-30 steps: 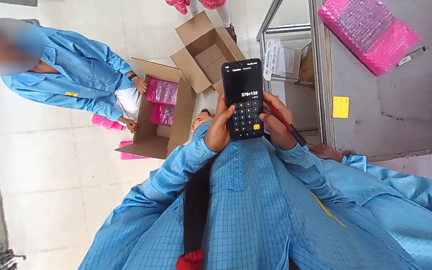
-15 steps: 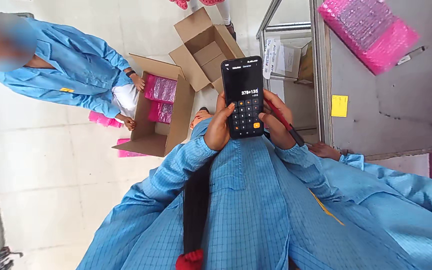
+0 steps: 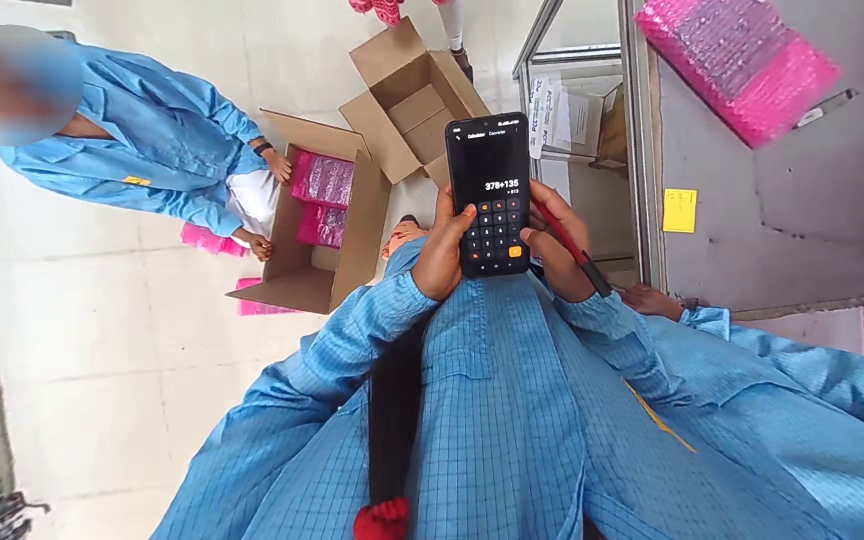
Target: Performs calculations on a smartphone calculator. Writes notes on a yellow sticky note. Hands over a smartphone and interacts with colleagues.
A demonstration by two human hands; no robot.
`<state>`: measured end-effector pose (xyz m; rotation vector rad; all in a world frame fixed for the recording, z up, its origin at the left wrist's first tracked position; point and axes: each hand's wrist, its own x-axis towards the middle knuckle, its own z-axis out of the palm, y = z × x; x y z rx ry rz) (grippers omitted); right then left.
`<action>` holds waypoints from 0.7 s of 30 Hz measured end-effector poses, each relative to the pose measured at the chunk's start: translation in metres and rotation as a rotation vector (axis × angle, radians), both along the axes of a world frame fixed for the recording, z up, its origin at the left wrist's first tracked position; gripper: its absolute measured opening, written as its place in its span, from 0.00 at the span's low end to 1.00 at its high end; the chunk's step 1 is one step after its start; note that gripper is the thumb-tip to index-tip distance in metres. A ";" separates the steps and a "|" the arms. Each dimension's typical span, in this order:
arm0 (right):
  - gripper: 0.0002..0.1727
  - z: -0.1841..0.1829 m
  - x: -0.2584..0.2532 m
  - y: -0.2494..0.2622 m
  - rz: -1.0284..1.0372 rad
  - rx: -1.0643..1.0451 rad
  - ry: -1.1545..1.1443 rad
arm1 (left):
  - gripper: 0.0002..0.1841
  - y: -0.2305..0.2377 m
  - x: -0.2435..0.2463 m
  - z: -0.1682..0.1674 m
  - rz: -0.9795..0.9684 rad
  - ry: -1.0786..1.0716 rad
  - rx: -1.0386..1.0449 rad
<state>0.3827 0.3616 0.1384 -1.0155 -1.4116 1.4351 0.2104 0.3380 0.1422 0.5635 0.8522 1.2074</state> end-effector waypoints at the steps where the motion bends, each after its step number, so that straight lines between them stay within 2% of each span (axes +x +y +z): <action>1: 0.34 0.000 0.000 0.000 -0.001 0.000 -0.001 | 0.23 0.000 0.000 0.000 -0.004 0.003 0.003; 16: 0.34 0.005 0.001 -0.002 -0.012 0.014 -0.057 | 0.23 0.002 0.002 0.004 -0.005 0.061 -0.036; 21: 0.34 0.005 0.000 -0.002 -0.014 0.008 -0.051 | 0.24 0.000 0.000 -0.002 -0.008 -0.036 0.035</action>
